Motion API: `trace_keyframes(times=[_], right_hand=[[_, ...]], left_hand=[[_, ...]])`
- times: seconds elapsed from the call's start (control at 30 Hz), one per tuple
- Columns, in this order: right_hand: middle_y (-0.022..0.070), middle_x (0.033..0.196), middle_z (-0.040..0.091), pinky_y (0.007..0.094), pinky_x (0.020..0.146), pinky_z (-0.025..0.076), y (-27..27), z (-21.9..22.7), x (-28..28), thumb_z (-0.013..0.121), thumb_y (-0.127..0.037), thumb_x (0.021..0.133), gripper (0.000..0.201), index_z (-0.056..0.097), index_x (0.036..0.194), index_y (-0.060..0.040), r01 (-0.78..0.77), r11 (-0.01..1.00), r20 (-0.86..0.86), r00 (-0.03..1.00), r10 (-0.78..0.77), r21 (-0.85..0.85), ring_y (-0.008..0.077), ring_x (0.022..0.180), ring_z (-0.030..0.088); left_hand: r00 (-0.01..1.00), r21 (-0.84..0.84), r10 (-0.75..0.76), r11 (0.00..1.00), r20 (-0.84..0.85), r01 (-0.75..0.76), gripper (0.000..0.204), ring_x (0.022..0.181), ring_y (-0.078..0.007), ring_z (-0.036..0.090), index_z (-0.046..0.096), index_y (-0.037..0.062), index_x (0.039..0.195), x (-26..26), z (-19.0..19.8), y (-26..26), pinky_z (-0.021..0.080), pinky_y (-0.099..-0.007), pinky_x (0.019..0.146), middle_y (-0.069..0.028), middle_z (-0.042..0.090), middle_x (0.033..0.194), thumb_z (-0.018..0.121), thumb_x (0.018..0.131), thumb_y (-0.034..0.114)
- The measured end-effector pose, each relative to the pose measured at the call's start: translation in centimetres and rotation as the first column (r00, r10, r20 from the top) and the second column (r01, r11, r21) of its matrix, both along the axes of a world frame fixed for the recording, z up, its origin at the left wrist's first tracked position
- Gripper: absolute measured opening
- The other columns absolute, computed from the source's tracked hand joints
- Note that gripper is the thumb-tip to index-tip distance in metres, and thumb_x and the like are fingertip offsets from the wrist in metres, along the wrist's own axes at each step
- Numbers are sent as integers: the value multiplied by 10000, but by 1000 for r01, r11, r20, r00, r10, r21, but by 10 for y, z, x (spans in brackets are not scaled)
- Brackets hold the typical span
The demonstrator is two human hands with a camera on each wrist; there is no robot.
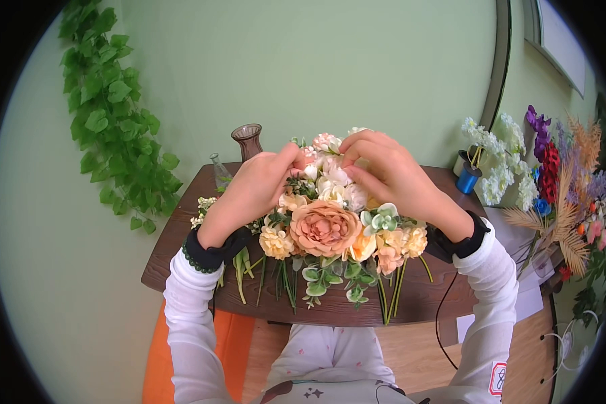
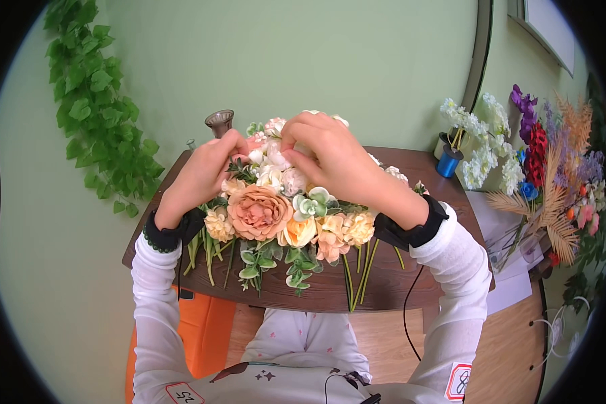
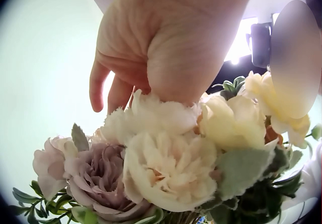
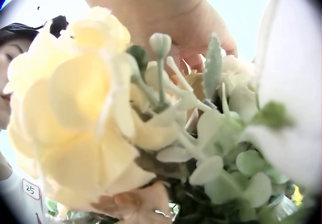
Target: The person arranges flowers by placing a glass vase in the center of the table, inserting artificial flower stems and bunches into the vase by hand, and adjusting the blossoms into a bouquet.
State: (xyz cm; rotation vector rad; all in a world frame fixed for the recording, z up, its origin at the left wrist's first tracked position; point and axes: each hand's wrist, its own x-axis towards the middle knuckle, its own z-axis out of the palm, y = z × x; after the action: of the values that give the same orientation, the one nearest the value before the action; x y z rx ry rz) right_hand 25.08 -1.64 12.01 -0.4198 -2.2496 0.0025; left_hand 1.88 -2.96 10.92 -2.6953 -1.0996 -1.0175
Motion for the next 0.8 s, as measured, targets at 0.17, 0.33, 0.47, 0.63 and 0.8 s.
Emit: trace_keyframes(times=[0.17,0.33,0.47,0.63,0.8], right_hand=[[99,980,555,385,843,379,-2,1,2,507,-136,844,133,549,922,-35,63,998,-13,998,-62,16,287,942,493],[140,1137,523,380,946,335,2,0,15,416,-211,912,275,549,1056,-18,125,989,-87,987,-133,-84,295,1088,457],[166,1211,488,362,984,314,10,-5,35,367,-250,942,357,533,1112,16,169,941,-96,974,-205,-292,291,1153,432],[169,1193,505,336,986,314,27,-22,58,354,-275,952,389,528,1119,31,169,893,-163,953,-256,-416,264,1147,445],[161,1193,518,318,990,307,31,-40,71,327,-301,961,431,507,1158,37,192,806,-200,912,-357,-561,235,1145,454]], left_hand=[[998,-42,-17,999,63,19,108,839,-288,579,475,18,935,0,1,-1,438,-349,737,-117,602,874,482,831,-12],[939,-187,32,982,342,34,151,915,-168,569,504,23,1027,-21,-10,2,430,-300,805,-77,603,961,437,896,55],[899,-335,189,941,395,-51,175,952,-174,570,500,4,1031,-55,-54,16,430,-291,836,-89,601,1003,409,912,95],[998,-427,-69,903,-12,57,272,908,-308,582,511,27,1095,-65,-122,7,454,-338,816,-143,602,1000,503,832,92],[988,-445,-95,895,-118,33,374,1060,-286,516,498,26,1150,-29,-187,1,409,-334,892,-145,552,1144,557,825,201]])
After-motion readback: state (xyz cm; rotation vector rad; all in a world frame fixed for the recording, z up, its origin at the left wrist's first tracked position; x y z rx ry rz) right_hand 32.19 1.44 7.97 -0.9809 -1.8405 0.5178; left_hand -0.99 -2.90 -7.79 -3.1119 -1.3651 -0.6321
